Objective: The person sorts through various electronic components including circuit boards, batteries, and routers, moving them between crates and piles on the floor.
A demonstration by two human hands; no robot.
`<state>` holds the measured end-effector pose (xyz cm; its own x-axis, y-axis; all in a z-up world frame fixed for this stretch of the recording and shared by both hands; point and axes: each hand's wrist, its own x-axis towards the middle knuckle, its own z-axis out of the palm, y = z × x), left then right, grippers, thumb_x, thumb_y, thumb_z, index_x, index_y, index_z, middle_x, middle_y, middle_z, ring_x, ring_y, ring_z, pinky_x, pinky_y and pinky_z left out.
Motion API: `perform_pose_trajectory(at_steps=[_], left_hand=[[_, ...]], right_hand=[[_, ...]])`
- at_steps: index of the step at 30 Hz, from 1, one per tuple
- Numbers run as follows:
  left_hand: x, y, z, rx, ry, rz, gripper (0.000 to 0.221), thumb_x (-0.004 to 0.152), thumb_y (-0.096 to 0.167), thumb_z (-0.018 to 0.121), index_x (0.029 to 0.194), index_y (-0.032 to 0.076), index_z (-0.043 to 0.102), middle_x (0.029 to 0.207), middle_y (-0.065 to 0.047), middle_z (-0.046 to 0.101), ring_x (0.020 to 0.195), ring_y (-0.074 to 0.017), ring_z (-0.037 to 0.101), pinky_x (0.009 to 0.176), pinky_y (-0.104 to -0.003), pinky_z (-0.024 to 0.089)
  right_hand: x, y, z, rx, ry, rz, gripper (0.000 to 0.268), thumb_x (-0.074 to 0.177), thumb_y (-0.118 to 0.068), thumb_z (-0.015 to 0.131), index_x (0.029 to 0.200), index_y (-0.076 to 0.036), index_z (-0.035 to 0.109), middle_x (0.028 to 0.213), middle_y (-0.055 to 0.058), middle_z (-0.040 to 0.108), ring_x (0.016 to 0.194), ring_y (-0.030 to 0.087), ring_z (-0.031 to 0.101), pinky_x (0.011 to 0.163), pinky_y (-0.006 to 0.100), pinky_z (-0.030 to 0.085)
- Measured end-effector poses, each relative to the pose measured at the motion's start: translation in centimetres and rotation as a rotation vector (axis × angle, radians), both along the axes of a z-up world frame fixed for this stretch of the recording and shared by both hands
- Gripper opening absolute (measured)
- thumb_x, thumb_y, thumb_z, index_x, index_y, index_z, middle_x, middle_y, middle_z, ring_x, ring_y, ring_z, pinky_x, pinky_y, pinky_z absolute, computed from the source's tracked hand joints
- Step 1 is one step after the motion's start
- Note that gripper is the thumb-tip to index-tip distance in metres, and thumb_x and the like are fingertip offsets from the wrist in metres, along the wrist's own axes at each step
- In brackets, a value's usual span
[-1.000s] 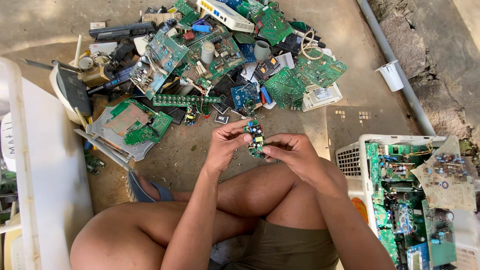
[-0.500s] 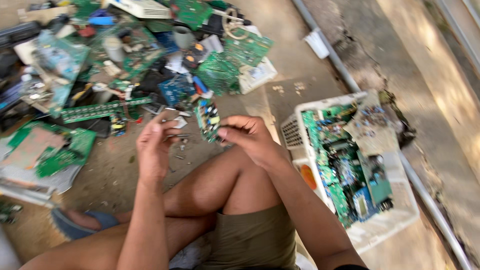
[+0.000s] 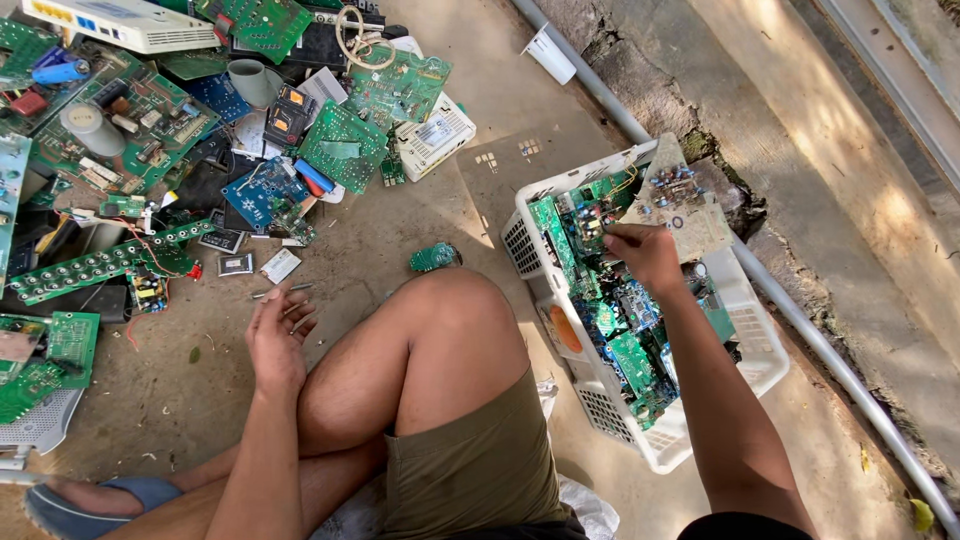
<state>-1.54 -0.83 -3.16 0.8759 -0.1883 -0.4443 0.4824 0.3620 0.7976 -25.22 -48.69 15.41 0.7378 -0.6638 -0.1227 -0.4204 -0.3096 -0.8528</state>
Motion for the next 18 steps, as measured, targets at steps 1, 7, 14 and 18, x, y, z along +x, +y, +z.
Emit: perform_pose_trajectory(at_steps=[1, 7, 14, 18], left_hand=[[0.0, 0.0, -0.1, 0.005, -0.003, -0.002, 0.028, 0.104, 0.037, 0.060, 0.123, 0.018, 0.069, 0.102, -0.003, 0.074, 0.085, -0.0160, 0.074, 0.071, -0.030, 0.062], [-0.2, 0.6, 0.1, 0.000, 0.021, 0.025, 0.033, 0.102, 0.039, 0.060, 0.126, 0.018, 0.068, 0.099, -0.003, 0.074, 0.081, -0.0149, 0.074, 0.069, -0.028, 0.062], [-0.3, 0.2, 0.7, 0.015, 0.010, 0.007, 0.031, 0.101, 0.036, 0.061, 0.125, 0.017, 0.068, 0.098, -0.004, 0.074, 0.082, -0.0150, 0.075, 0.068, -0.028, 0.062], [-0.4, 0.0, 1.1, 0.032, 0.003, 0.013, 0.030, 0.100, 0.036, 0.063, 0.123, 0.017, 0.069, 0.098, -0.004, 0.074, 0.080, -0.0146, 0.074, 0.067, -0.027, 0.062]], right_hand=[[0.1, -0.5, -0.8, 0.005, -0.003, -0.002, 0.030, 0.097, -0.007, 0.076, 0.120, 0.011, 0.070, 0.099, 0.031, 0.072, 0.082, 0.032, 0.074, 0.065, 0.038, 0.063], [0.4, -0.4, -3.0, -0.183, 0.111, 0.046, 0.020, 0.099, -0.005, 0.072, 0.118, 0.002, 0.076, 0.092, 0.030, 0.073, 0.079, 0.036, 0.075, 0.065, 0.038, 0.062], [1.4, 1.0, -2.1, -0.162, 0.073, 0.012, 0.021, 0.099, -0.003, 0.071, 0.119, 0.004, 0.074, 0.096, 0.030, 0.073, 0.085, 0.036, 0.075, 0.072, 0.041, 0.060], [2.3, 1.1, -1.9, -0.203, 0.059, 0.005, 0.022, 0.101, -0.003, 0.070, 0.120, 0.009, 0.071, 0.100, 0.032, 0.071, 0.089, 0.040, 0.073, 0.073, 0.047, 0.061]])
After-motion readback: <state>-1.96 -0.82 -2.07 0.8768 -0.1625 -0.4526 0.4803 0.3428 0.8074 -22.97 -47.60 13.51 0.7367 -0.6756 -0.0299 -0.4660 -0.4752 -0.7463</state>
